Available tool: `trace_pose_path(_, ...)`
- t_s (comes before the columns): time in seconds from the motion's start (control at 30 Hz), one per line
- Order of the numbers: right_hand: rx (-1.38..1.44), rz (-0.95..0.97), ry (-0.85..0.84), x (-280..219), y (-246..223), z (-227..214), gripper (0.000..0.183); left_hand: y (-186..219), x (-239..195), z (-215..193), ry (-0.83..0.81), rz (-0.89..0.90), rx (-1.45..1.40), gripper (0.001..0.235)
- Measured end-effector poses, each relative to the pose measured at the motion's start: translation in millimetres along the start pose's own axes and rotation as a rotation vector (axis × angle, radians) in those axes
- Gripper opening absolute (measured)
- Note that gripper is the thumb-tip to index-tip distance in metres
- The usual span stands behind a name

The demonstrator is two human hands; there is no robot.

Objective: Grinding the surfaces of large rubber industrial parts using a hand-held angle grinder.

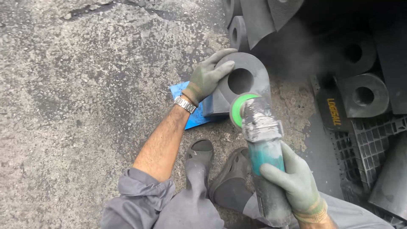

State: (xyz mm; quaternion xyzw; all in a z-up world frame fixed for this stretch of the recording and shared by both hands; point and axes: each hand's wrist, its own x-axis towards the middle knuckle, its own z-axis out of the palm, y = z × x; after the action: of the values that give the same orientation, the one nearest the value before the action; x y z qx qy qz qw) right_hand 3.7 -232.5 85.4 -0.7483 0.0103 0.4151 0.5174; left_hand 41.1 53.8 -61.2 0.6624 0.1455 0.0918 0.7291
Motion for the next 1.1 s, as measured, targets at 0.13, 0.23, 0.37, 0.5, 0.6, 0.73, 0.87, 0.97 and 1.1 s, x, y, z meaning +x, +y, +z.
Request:
trace_pose_path(0.13,-0.056,0.043,-0.050,-4.2,-7.2,7.2,0.058,3.8,-0.9,2.4,0.004,-0.067,0.110,0.045)
trace_pose_path(0.23,-0.071,0.033,-0.019,-8.0,-7.7,7.3,0.055,3.4,0.7,1.8,-0.008,-0.051,0.053,0.043)
trace_pose_path(0.37,-0.044,0.024,0.041,-12.3,-2.8,8.6,0.056,4.6,-0.7,1.6,0.037,-0.024,0.145,0.044)
trace_pose_path(0.5,-0.182,-0.039,0.017,-12.1,-7.9,16.7,0.057,3.0,-0.9,2.8,0.010,-0.052,0.077,0.046)
trace_pose_path(0.6,-0.161,0.093,0.089,-13.0,-13.6,11.4,0.056,2.6,-0.1,1.4,0.016,-0.069,0.071,0.045)
trace_pose_path(0.73,0.019,0.076,0.100,-14.5,-8.4,7.8,0.057,-3.8,-0.1,9.2,0.020,-0.011,0.095,0.045)
trace_pose_path(0.87,-0.189,0.064,0.103,-9.2,-9.7,14.5,0.057,2.1,-1.0,2.3,0.022,-0.037,0.017,0.045)
trace_pose_path(0.97,-0.035,0.072,0.090,-13.8,-7.6,11.2,0.059,4.5,-3.0,2.8,0.023,-0.050,0.031,0.045)
trace_pose_path(1.1,0.066,0.099,0.137,-15.2,-5.4,4.8,0.059,-3.1,-0.2,7.6,0.028,-0.050,0.029,0.045)
